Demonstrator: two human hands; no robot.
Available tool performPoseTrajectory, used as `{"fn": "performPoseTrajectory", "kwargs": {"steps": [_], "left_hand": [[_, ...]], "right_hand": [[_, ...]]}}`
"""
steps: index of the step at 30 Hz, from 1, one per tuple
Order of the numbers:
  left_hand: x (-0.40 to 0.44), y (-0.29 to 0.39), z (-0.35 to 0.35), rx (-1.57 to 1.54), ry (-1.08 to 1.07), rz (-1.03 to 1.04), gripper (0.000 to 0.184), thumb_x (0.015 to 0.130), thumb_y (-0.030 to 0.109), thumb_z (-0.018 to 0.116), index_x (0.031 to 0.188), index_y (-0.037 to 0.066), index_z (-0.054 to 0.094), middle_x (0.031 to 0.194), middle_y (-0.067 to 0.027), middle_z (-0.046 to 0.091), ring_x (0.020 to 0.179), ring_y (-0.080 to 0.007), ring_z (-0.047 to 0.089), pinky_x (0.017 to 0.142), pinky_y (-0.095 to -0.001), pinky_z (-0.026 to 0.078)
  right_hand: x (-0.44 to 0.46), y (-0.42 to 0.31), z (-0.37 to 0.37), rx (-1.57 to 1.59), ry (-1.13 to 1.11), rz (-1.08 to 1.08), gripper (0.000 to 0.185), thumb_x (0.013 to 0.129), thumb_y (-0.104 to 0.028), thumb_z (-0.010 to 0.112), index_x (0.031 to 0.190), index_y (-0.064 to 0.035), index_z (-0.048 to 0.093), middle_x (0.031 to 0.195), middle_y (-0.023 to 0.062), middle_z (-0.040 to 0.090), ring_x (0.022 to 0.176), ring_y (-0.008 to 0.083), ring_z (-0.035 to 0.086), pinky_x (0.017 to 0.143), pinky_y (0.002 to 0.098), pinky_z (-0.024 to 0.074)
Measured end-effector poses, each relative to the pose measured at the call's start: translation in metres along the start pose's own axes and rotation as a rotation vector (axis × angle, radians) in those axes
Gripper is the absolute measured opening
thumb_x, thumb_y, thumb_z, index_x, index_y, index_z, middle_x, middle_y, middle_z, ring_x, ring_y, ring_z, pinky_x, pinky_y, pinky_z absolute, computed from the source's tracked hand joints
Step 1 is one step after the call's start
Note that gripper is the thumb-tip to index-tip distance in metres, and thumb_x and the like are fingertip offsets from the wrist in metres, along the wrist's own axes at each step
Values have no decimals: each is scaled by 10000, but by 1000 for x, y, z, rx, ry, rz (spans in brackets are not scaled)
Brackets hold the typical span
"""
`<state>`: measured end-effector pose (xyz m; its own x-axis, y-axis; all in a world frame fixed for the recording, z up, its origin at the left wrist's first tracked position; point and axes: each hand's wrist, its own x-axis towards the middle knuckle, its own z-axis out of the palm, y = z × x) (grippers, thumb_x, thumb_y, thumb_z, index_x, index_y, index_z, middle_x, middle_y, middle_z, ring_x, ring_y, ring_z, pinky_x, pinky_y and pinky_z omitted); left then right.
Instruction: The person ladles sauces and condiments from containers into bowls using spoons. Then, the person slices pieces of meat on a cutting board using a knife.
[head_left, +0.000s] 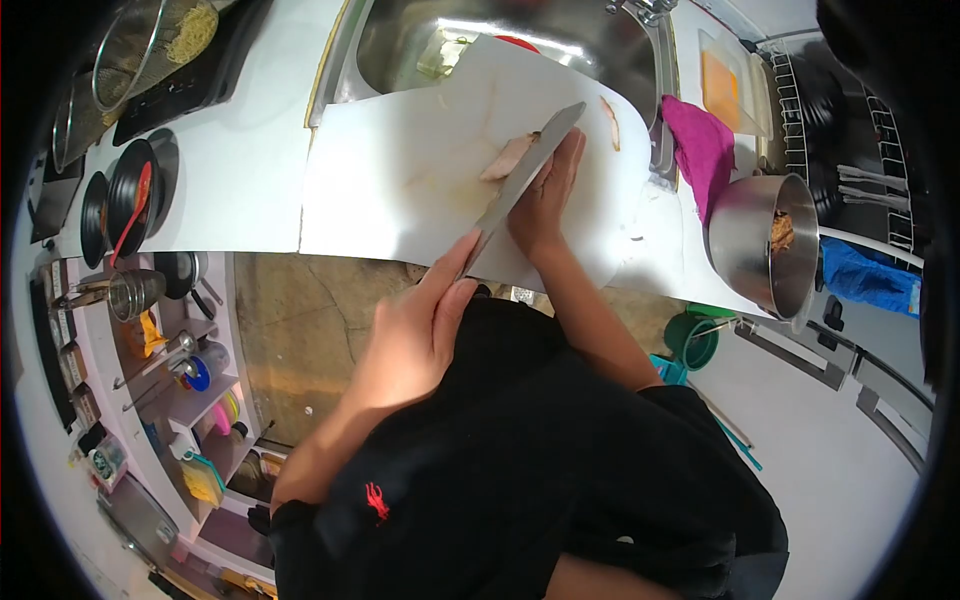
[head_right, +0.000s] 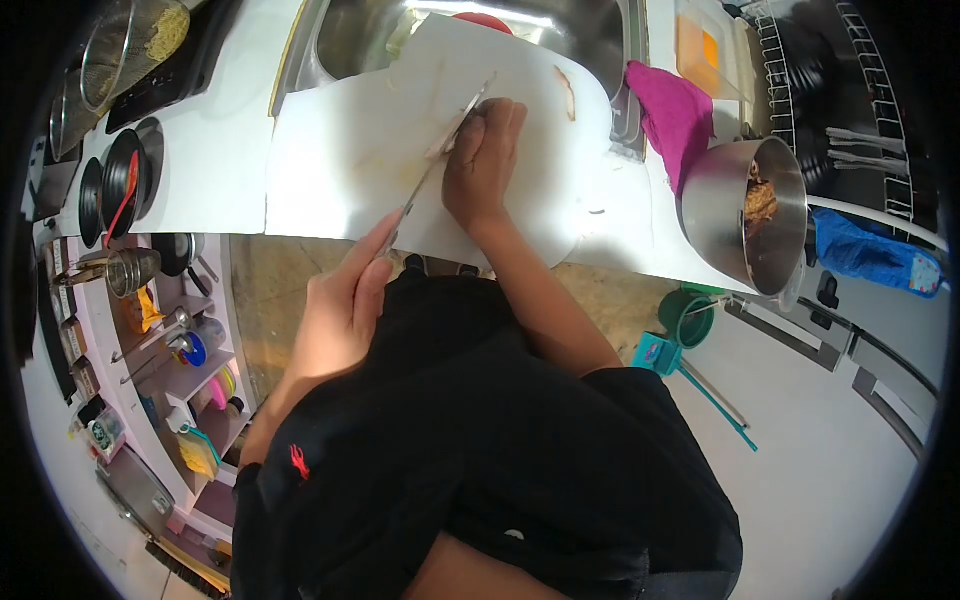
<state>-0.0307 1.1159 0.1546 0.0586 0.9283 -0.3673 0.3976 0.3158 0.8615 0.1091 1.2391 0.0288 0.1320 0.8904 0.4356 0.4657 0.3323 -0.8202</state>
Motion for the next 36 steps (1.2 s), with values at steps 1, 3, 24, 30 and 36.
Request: {"fn": "performPoseTrajectory", "kwargs": {"steps": [1,3,24,30,36], "left_hand": [[2,-2,1,-15,13,27,377,1005,194,493,1368,92,497,754,-198,591,661,-358,598,661,-317,484],[7,-1,1,-43,24,42,368,1010,199,485,1359,86,503,718,-194,561,614,-325,560,642,-307,469],[-3,-58,-25,-517,239,-104,500,1055,348,378,1441,31,403,638,6,425,482,-58,384,431,-198,318],[-6,-58,-20,-503,152,-25,499,1062,311,376,1448,-5,387,650,30,377,518,-56,374,452,-208,323],[-8,-51,-8,-374,110,-67,427,1047,252,431,1409,29,470,609,29,406,525,-51,387,474,-219,336]], "right_hand": [[0,-1,0,10,0,3,205,975,-197,355,941,-6,420,902,193,420,834,376,457,742,467,383],[0,2,0,-12,-12,-11,214,978,-202,353,938,-3,419,900,193,422,835,376,455,749,465,382],[13,-15,-10,-257,-340,-14,523,774,-184,664,1242,-73,458,1031,166,549,917,342,564,786,462,469],[54,-42,-65,31,-997,419,555,829,-220,627,1327,-63,441,1158,154,520,875,234,563,795,338,479],[38,-34,-88,-183,-745,268,731,796,-279,725,1424,-90,403,1216,154,483,893,216,535,803,319,486]]}}
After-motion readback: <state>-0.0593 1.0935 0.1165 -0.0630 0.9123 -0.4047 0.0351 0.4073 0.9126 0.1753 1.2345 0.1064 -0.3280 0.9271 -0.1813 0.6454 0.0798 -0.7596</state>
